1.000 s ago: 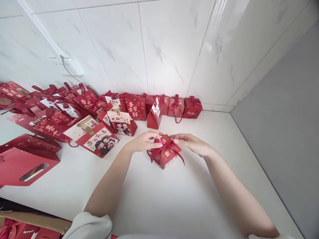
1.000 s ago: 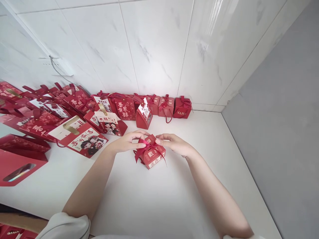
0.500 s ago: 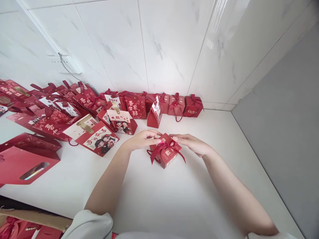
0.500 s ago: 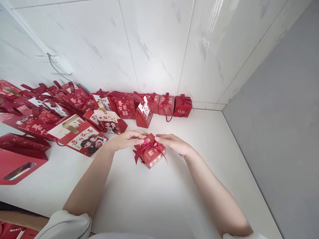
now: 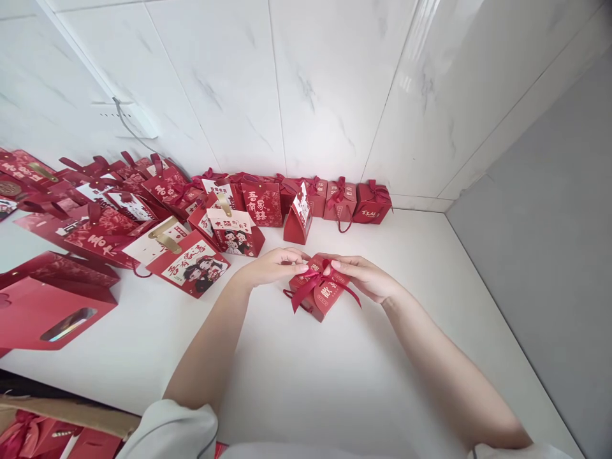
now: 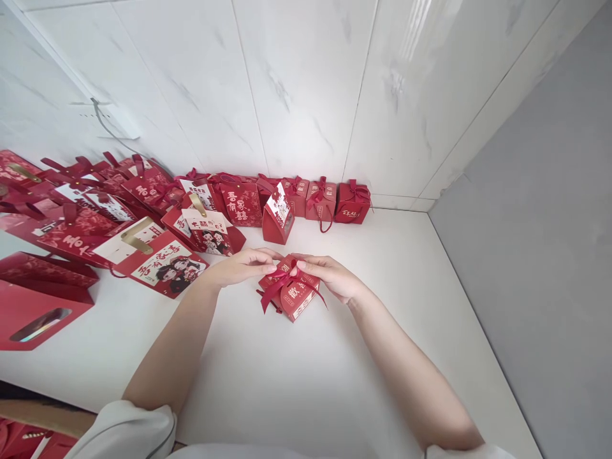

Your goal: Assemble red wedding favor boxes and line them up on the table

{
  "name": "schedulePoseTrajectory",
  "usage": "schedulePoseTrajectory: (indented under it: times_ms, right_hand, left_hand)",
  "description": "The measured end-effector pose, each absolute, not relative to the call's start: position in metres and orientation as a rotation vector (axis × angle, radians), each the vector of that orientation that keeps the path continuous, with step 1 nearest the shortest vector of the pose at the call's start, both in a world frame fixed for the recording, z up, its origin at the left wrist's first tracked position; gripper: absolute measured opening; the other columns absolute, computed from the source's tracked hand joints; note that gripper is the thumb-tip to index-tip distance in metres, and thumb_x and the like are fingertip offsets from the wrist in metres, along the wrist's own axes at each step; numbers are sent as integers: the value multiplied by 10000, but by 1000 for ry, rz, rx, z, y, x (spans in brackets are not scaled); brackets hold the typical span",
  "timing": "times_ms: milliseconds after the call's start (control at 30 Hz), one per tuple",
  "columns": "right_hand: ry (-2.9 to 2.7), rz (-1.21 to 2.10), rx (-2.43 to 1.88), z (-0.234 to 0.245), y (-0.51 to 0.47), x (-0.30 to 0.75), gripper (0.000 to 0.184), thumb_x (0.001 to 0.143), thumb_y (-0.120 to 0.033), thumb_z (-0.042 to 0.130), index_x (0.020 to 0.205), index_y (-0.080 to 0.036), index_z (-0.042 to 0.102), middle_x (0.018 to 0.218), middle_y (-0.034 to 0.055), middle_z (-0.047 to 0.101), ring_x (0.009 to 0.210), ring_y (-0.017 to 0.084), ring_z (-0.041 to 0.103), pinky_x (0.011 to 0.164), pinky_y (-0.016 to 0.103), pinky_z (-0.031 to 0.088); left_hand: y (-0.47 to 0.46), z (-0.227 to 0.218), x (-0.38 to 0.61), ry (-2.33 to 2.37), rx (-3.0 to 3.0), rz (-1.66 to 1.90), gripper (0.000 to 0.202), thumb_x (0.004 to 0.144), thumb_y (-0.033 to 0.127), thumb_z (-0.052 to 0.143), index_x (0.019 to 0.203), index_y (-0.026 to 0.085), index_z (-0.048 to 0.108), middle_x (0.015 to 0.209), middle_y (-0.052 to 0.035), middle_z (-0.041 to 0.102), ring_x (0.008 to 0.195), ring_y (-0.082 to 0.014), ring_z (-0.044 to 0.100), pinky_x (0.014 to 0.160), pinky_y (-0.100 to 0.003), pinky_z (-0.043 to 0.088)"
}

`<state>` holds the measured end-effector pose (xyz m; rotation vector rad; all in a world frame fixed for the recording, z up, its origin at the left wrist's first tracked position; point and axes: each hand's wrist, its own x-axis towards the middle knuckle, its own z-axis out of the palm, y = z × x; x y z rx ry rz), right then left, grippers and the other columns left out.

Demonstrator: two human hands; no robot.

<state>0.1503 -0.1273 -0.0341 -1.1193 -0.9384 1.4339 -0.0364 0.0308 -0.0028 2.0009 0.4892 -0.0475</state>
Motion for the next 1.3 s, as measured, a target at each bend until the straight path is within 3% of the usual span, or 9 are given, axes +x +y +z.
schedulePoseTrajectory:
  times_ms: [167,267,400,633,933,1200,1300]
  right_hand:
    - [-939,1422,-1202,-31,-130,157,496,820,-583,625,1151,-220,698,1221,79,672,1193,277,565,1099,443,336]
    - [-1031,1356,-1341,-30,-131,160,424,825,-577,620,989,-208,750,1305,82,616,1239,293,519,1114,459,300]
    - [-1088,1243,-1478,-34,-132,161,367,826,-550,635,757,-201,723,1391,71,523,1293,290,457,1102,459,303]
    - [-1203,1195,-1503,-40,-131,164,306,853,-522,615,813,-239,726,1319,51,526,1199,257,511,1019,392,395]
    - [-1361,1062,-1547,-32,-137,171,337,878,-528,563,764,-232,680,1224,46,514,1078,224,525,965,387,397]
    - [-1356,1094,-1431,-18,-142,173,381,899,-516,538,698,-199,609,1129,56,531,1055,218,513,942,359,388]
    - [-1354,1072,-1352,-5,-148,169,360,912,-479,541,687,-200,577,1074,51,525,1013,201,500,866,319,408]
  left_hand:
    - [35,-4,-39,527,1965,-5,352,822,523,589,756,196,700,1206,-47,624,1059,-239,592,917,-320,452]
    - [38,-6,-41,554,1961,25,373,814,541,587,800,188,706,1180,-53,631,1064,-245,580,929,-327,447]
    - [40,-4,-41,548,1989,-31,418,804,563,583,695,162,630,1175,-50,623,1086,-245,559,966,-332,417]
    - [43,-2,-44,496,2035,-111,357,829,480,589,674,161,555,1274,-61,552,1182,-238,509,1004,-322,365]
    - [48,-9,-44,400,2009,-82,325,842,437,591,678,158,567,1287,-58,499,1211,-220,474,990,-309,367]
    - [15,11,-57,491,1971,157,324,844,443,599,698,155,572,932,-21,520,802,-127,500,751,-258,399]
    - [-3,22,-64,490,1872,240,278,848,420,605,757,159,572,910,-27,535,790,-131,503,713,-255,404]
